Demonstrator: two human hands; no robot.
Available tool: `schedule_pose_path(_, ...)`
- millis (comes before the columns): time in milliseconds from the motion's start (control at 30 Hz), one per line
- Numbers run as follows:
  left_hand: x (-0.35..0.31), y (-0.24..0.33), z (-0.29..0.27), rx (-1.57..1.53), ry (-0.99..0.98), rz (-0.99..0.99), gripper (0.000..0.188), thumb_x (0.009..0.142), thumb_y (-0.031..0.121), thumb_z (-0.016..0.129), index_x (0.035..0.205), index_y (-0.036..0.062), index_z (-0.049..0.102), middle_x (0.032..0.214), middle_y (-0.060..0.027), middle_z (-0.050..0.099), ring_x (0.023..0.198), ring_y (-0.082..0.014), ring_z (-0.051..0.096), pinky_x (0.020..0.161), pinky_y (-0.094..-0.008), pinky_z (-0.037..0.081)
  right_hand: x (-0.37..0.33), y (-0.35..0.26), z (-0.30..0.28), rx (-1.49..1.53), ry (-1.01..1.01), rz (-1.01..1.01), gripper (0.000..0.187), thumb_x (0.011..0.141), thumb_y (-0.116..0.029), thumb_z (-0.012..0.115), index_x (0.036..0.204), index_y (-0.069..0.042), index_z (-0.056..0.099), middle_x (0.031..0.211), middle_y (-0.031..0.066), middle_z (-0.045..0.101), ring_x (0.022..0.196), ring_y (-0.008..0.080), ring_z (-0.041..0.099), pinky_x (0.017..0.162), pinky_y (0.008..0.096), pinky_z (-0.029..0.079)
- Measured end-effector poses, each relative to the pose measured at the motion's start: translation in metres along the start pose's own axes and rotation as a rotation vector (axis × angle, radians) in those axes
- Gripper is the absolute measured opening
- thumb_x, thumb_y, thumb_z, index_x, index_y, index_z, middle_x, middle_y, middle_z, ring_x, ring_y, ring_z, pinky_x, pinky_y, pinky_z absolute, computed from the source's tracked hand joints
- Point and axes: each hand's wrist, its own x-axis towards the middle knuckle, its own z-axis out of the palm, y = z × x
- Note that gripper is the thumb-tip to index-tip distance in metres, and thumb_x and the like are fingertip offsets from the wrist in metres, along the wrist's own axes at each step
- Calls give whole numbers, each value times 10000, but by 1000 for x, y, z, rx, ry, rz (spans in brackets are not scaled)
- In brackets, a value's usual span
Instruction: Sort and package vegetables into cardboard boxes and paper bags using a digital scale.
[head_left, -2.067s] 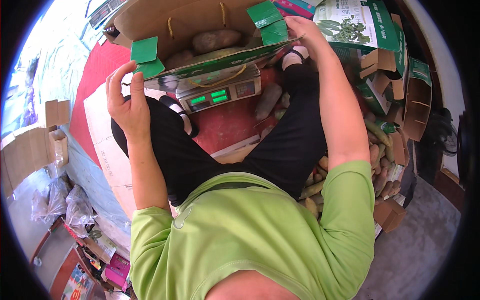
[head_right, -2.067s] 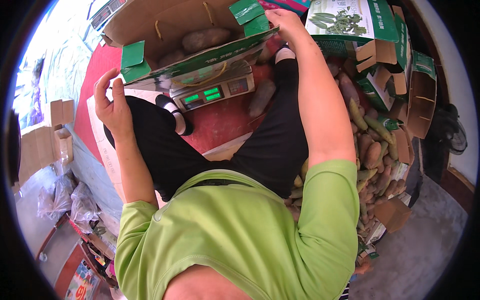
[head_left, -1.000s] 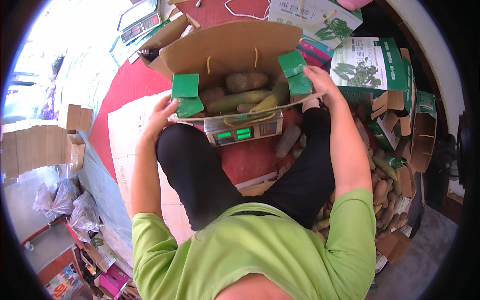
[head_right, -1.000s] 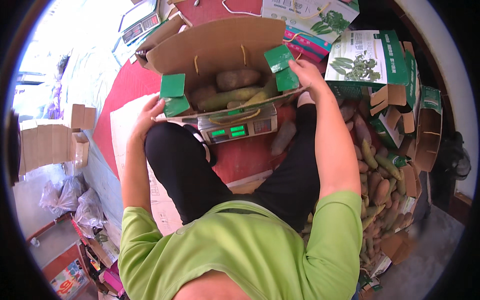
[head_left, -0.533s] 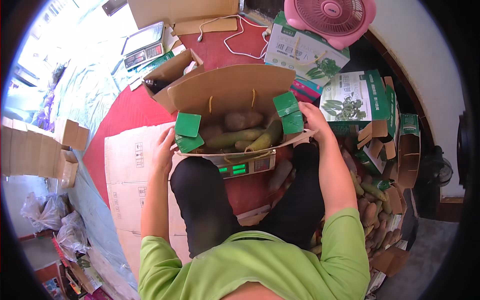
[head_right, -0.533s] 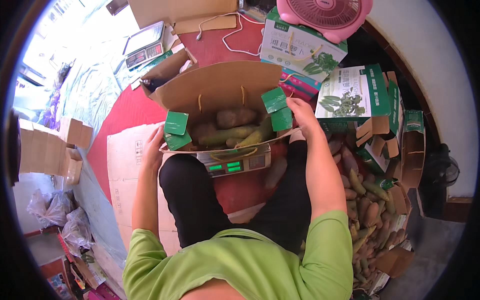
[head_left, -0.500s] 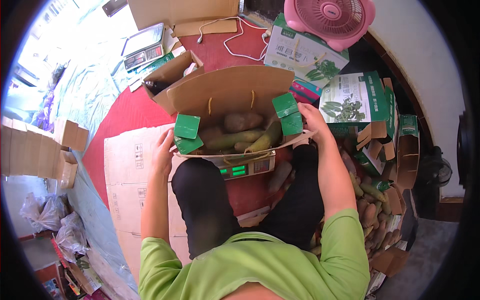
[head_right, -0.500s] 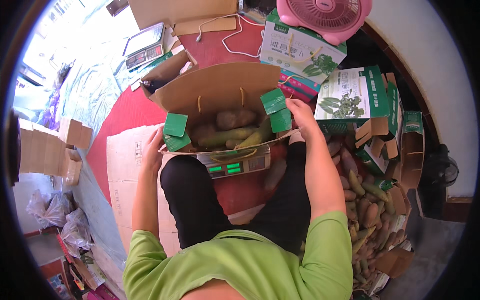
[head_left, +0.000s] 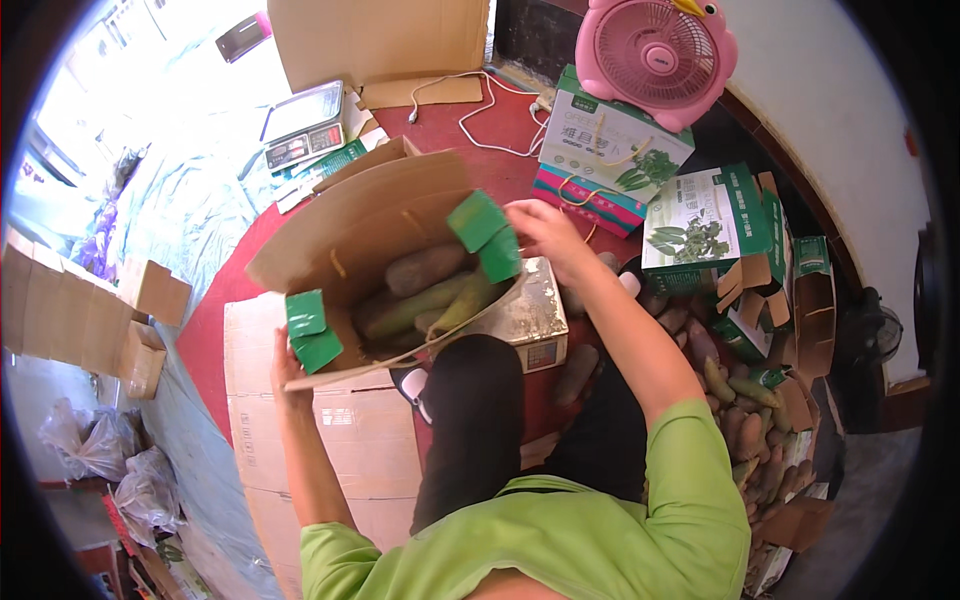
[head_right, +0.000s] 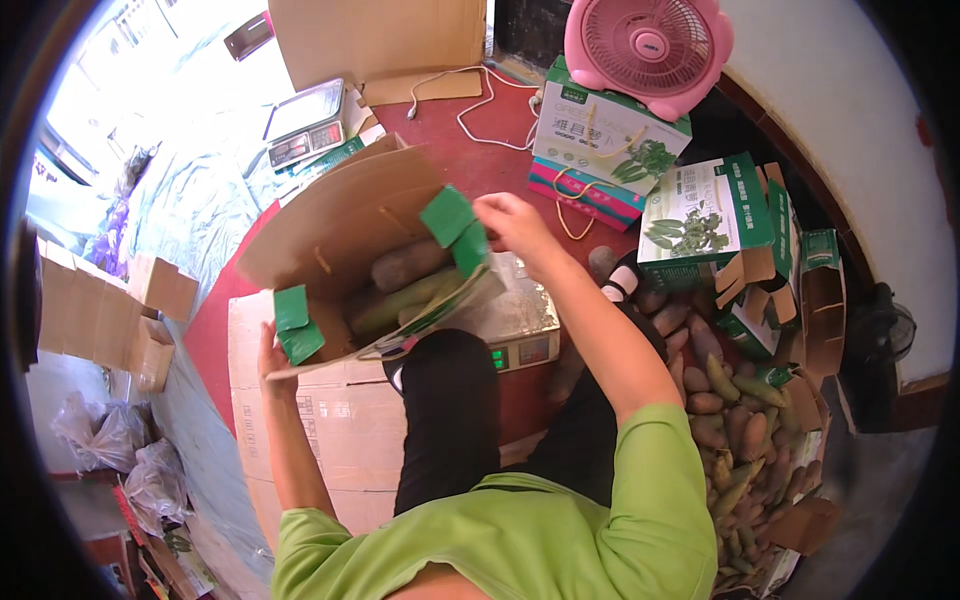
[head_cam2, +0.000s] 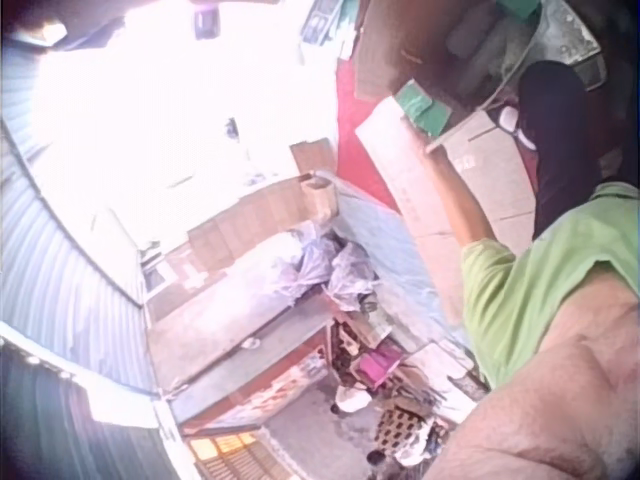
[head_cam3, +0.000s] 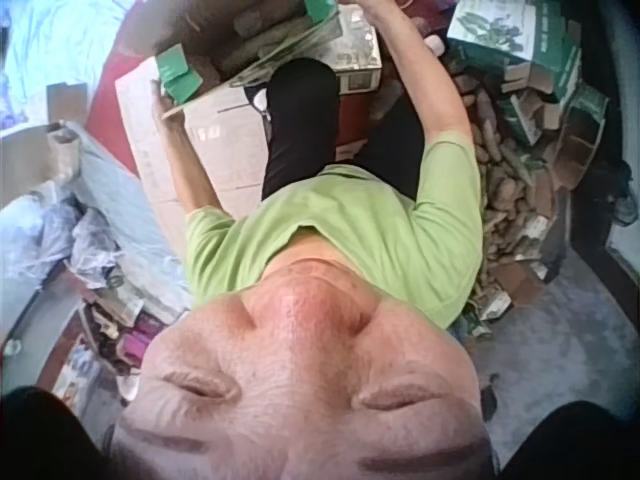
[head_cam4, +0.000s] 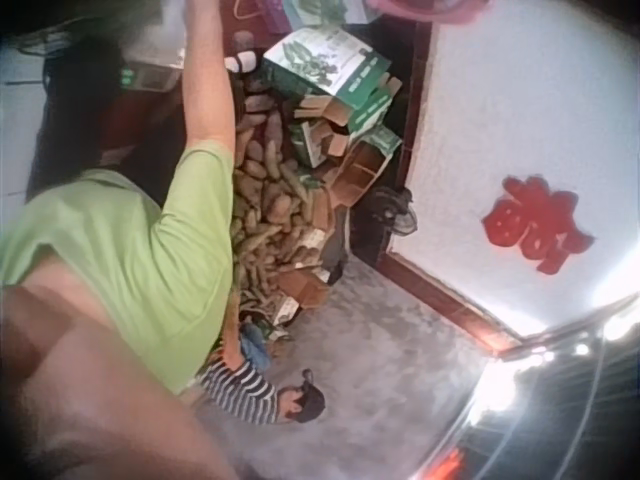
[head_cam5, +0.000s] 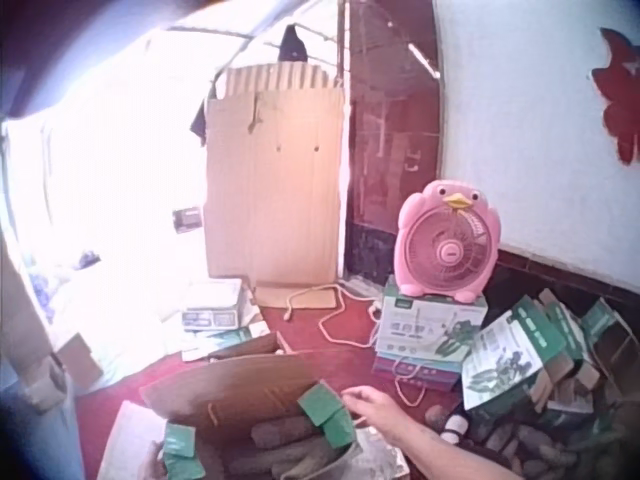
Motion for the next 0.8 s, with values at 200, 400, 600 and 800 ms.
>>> schedule_pose_path(200, -68, 42, -92, 35, 213, 88, 521, 938, 476, 455, 1290, 91, 447, 1122, -118, 601, 988, -220, 605, 849, -368, 514, 4, 16, 115, -191, -179, 68, 501, 815, -387, 653, 1183, -69, 537, 1059, 72, 603, 909, 150, 570, 708, 311, 483)
schedule_pose_path(400, -147, 71, -229, 85, 496, 91, 673, 891, 585, 459, 1355, 103, 385, 1203, -120, 554, 1034, -239, 582, 854, -374, 503, -11, 76, 232, -427, -393, 81, 641, 733, -306, 692, 1233, 31, 472, 1063, 201, 598, 934, 254, 604, 792, 353, 494)
schedule_pose_path(600, -253, 77, -374, 197, 778, 16, 819, 827, 695, 450, 1389, 106, 364, 1251, -105, 509, 1082, -248, 542, 878, -380, 471, -69, 154, 325, -601, -705, 380, 730, 677, -323, 745, 1236, 26, 432, 989, 178, 611, 868, 278, 609, 696, 378, 508)
schedule_pose_path(800, -319, 23, -417, 422, 881, -310, 660, 893, 531, 507, 1307, 21, 449, 1204, -144, 550, 1077, -251, 547, 890, -367, 455, -103, 218, 339, -821, -1084, 275, 270, 710, -187, 650, 920, -18, 655, 839, 134, 666, 776, 285, 644, 669, 401, 524)
